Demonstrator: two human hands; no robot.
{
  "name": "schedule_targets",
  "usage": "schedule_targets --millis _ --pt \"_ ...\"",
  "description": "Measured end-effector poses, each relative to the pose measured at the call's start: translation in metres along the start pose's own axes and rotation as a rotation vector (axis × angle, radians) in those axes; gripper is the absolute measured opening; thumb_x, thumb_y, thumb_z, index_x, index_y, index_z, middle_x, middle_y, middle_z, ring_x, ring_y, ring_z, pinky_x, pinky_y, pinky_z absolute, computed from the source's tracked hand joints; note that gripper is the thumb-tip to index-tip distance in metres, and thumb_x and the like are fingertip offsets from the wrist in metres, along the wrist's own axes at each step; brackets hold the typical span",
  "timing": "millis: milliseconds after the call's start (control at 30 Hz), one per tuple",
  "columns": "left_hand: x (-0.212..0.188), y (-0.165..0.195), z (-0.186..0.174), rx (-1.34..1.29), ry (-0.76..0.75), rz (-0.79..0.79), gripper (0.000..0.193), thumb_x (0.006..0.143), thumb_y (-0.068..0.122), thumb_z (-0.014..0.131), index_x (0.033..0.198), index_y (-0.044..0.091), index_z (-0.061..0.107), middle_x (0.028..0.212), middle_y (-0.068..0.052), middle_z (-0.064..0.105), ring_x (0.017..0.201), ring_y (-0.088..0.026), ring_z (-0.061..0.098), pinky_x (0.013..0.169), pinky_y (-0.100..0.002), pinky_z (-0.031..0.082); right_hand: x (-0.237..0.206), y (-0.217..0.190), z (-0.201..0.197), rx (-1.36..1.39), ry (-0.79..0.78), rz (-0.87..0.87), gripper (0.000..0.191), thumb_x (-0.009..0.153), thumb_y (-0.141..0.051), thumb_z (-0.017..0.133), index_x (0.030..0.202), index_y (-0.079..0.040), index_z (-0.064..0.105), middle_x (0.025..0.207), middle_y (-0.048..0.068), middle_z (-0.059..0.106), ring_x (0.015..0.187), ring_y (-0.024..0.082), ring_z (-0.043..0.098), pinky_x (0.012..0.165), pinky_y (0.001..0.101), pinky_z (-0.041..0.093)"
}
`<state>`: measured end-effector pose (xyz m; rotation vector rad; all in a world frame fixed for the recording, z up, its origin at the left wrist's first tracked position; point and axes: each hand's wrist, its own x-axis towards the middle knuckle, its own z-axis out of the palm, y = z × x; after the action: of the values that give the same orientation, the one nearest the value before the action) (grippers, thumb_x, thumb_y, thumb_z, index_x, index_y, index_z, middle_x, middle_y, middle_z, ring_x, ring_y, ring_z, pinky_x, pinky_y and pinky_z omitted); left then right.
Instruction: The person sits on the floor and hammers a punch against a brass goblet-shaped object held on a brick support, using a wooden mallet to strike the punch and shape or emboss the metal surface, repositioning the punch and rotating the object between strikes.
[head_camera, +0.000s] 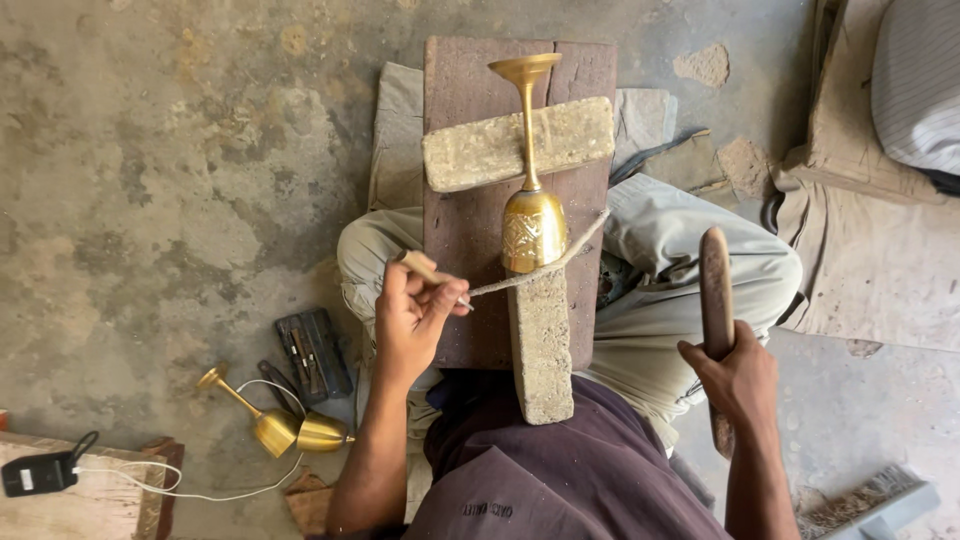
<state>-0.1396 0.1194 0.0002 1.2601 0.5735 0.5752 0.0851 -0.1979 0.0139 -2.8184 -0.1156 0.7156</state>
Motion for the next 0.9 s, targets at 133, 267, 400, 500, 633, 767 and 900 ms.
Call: schedule_targets --millis 133,267,400,500,633,767,900 --pt "-0.007 0.016 0.011 0.152 0.002 0.057 0.027 0.106 0.01 0.069 0.118 0.0 0.047 0.101 -0.013 0.073 0.089 -0.016 0.075 0.077 -0.029 0.068 -0.002 0.017 0.008 0.098 -0.071 -0.02 0.052 0.076 -0.034 0.083 0.112 0.001 0.067 0.081 0.022 0.073 0.074 0.034 0.071 0.072 0.0475 0.055" --pt "0.008 0.051 0.041 0.398 -0.033 0.144 0.038 0.099 0.009 0.071 0.129 -0.001 0.05 0.106 -0.012 0.074 0.09 -0.015 0.075 0.076 -0.027 0.066 0.009 0.019 0.0 0.222 -0.161 -0.003 0.057 0.078 -0.036 0.084 0.116 0.002 0.064 0.085 0.022 0.073 0.076 0.031 0.07 0.074 0.0445 0.054" --pt "0.042 0.078 0.085 0.663 -0.151 0.302 0.04 0.098 0.009 0.075 0.133 0.004 0.057 0.102 -0.01 0.079 0.096 -0.017 0.079 0.078 -0.026 0.065 0.025 0.009 -0.024 0.534 -0.204 -0.071 0.058 0.076 -0.029 0.086 0.118 0.002 0.062 0.098 0.016 0.073 0.086 0.025 0.069 0.078 0.0415 0.055" --pt "0.07 0.08 0.113 0.712 -0.307 0.272 0.042 0.098 0.013 0.076 0.136 0.01 0.06 0.101 -0.008 0.08 0.093 -0.018 0.081 0.077 -0.027 0.067 0.026 0.0 -0.042 0.696 -0.002 -0.202 0.07 0.081 -0.022 0.081 0.142 -0.004 0.054 0.109 0.011 0.071 0.098 0.022 0.068 0.083 0.0394 0.055" --pt "0.092 0.079 0.128 0.786 -0.46 0.184 0.049 0.093 0.025 0.079 0.134 0.009 0.058 0.096 -0.011 0.08 0.088 -0.021 0.081 0.07 -0.034 0.061 0.034 -0.022 -0.06 1.054 -0.144 -0.405 0.067 0.082 -0.019 0.079 0.137 -0.007 0.044 0.11 0.007 0.067 0.096 0.019 0.07 0.081 0.0386 0.06" --pt "0.106 0.074 0.133 0.844 -0.515 0.236 0.047 0.097 0.025 0.076 0.136 0.008 0.056 0.089 -0.011 0.073 0.079 -0.023 0.076 0.066 -0.038 0.058 0.052 -0.046 -0.072 0.601 -0.229 -0.266 0.051 0.084 -0.014 0.082 0.129 -0.001 0.063 0.102 0.012 0.074 0.094 0.021 0.069 0.086 0.036 0.054" --pt "0.107 0.073 0.132 0.838 -0.555 0.271 0.039 0.099 0.022 0.073 0.131 0.006 0.056 0.089 -0.012 0.069 0.077 -0.024 0.073 0.066 -0.039 0.056 0.053 -0.072 -0.084 0.66 -0.101 -0.359 0.055 0.079 -0.007 0.083 0.127 0.001 0.056 0.098 0.011 0.068 0.089 0.02 0.067 0.078 0.0333 0.057"
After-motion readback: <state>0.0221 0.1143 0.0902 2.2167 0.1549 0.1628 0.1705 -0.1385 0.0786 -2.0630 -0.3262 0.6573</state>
